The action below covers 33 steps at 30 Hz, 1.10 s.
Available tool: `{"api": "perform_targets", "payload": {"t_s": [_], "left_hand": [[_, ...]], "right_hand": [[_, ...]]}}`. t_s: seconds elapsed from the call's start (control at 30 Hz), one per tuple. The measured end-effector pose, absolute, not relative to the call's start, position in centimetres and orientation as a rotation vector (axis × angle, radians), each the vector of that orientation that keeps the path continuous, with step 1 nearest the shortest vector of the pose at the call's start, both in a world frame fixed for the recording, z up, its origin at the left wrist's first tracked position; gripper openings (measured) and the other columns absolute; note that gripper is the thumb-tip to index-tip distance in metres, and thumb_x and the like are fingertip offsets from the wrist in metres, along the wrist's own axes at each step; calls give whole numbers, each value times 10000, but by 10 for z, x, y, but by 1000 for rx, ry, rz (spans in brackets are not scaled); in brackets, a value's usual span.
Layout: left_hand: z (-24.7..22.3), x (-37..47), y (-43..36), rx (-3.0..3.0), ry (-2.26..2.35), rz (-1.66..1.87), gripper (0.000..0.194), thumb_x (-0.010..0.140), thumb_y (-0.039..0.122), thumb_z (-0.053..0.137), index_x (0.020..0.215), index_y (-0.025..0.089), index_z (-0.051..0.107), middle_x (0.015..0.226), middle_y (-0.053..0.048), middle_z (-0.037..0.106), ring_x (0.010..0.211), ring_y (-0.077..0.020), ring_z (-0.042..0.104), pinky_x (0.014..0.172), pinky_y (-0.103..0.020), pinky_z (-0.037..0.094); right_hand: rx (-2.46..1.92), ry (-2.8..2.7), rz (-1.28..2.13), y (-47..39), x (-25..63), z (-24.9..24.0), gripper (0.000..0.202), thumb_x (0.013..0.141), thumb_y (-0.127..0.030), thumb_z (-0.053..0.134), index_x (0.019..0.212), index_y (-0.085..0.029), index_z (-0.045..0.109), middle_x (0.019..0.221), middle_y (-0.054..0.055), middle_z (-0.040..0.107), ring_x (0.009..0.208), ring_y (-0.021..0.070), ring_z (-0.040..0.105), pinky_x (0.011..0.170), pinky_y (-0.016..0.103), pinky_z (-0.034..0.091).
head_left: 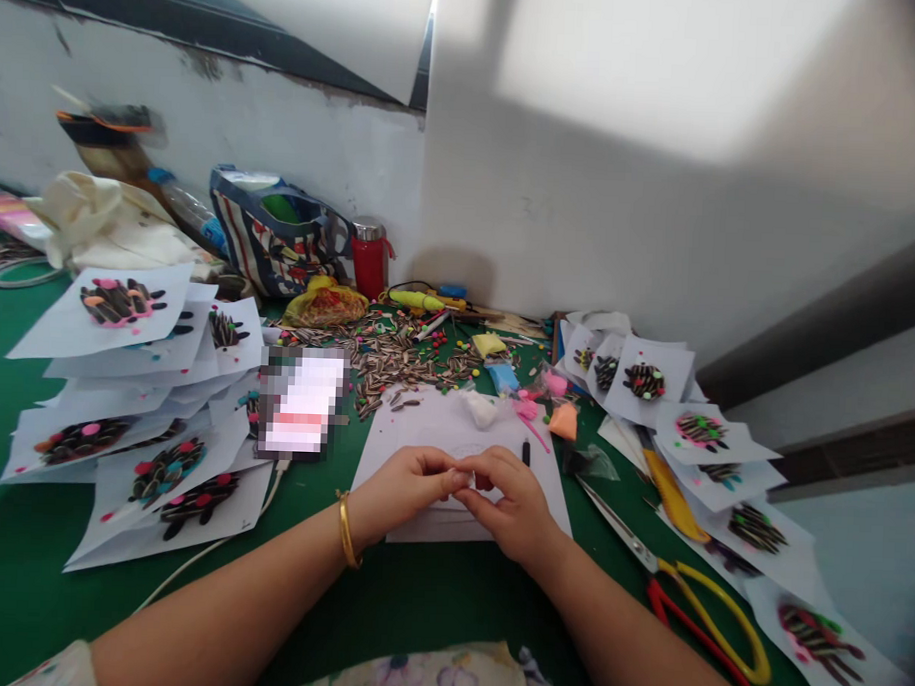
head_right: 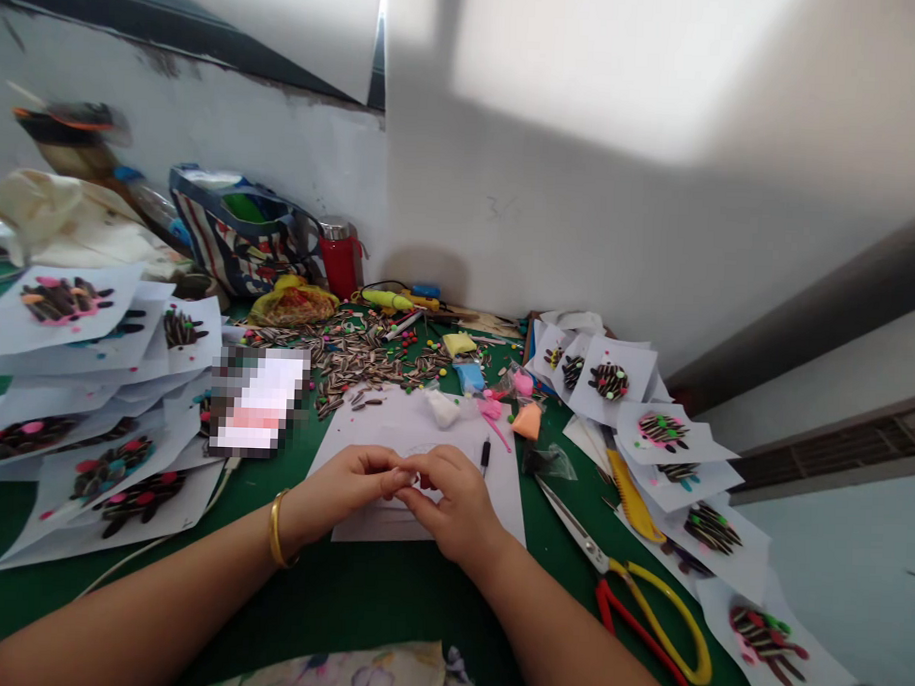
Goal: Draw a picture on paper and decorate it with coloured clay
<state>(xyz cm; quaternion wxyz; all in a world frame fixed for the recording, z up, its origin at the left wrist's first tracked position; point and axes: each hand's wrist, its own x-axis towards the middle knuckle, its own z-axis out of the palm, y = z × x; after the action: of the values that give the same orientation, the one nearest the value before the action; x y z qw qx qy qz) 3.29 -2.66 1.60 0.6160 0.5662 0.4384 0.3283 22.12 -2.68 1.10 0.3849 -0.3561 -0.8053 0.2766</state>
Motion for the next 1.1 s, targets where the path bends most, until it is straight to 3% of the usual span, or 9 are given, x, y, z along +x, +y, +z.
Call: {"api": "perform_targets", "payload": {"t_s": [0.2, 0.37, 0.57, 0.73, 0.83, 1.1], "left_hand": [[16, 32, -26, 1360, 1070, 754, 321, 790, 448, 640, 762, 131, 680, 683, -7, 615, 677, -137, 533, 662, -247, 415], [16, 32, -26, 1408, 1071, 749, 342, 810, 467, 616, 808, 132, 683, 685, -8, 611, 668, -139, 533, 633, -243, 414], [17, 32, -27, 1541, 1098, 825, 307, 825, 425, 610, 876, 140, 713, 867, -60, 685, 839, -187, 606, 788, -288, 456], [17, 33, -27, 1452, 1117, 844, 310, 806, 420, 638, 935, 143, 694, 766, -26, 676, 717, -157, 600, 676, -259, 470], [15, 33, -27, 1451, 1147, 867, 306, 791, 406, 655, 945, 145, 694, 824, -37, 700, 751, -164, 620, 695, -263, 483], [15, 35, -30, 1574, 1164, 830, 221, 812, 325, 631, 949, 176, 720, 914, -35, 738, 846, -184, 658, 772, -273, 491]], "right_hand": [[-887, -2034, 730, -27, 223, 11, 251, 889, -306, 615, 1128, -232, 626, 805, 16, 596, 761, 167, 557, 716, 308, 450], [-941, -2012, 778, -26, 223, 12, 140, 931, -285, 549, 999, -226, 656, 850, 27, 640, 799, 164, 579, 748, 307, 452], [-964, -1950, 796, -27, 222, 13, 102, 908, -272, 584, 938, -215, 664, 828, 22, 637, 772, 156, 574, 720, 291, 453], [-993, -1914, 810, -26, 223, 12, 162, 911, -273, 568, 1045, -223, 642, 849, 21, 627, 775, 157, 569, 725, 291, 459], [-1028, -1878, 821, -25, 224, 9, 205, 903, -274, 568, 1094, -222, 624, 871, 24, 624, 789, 160, 567, 735, 292, 465], [-1019, -1857, 850, -25, 220, 13, 61, 877, -257, 617, 866, -216, 661, 794, 9, 617, 745, 149, 543, 703, 282, 443]]}}
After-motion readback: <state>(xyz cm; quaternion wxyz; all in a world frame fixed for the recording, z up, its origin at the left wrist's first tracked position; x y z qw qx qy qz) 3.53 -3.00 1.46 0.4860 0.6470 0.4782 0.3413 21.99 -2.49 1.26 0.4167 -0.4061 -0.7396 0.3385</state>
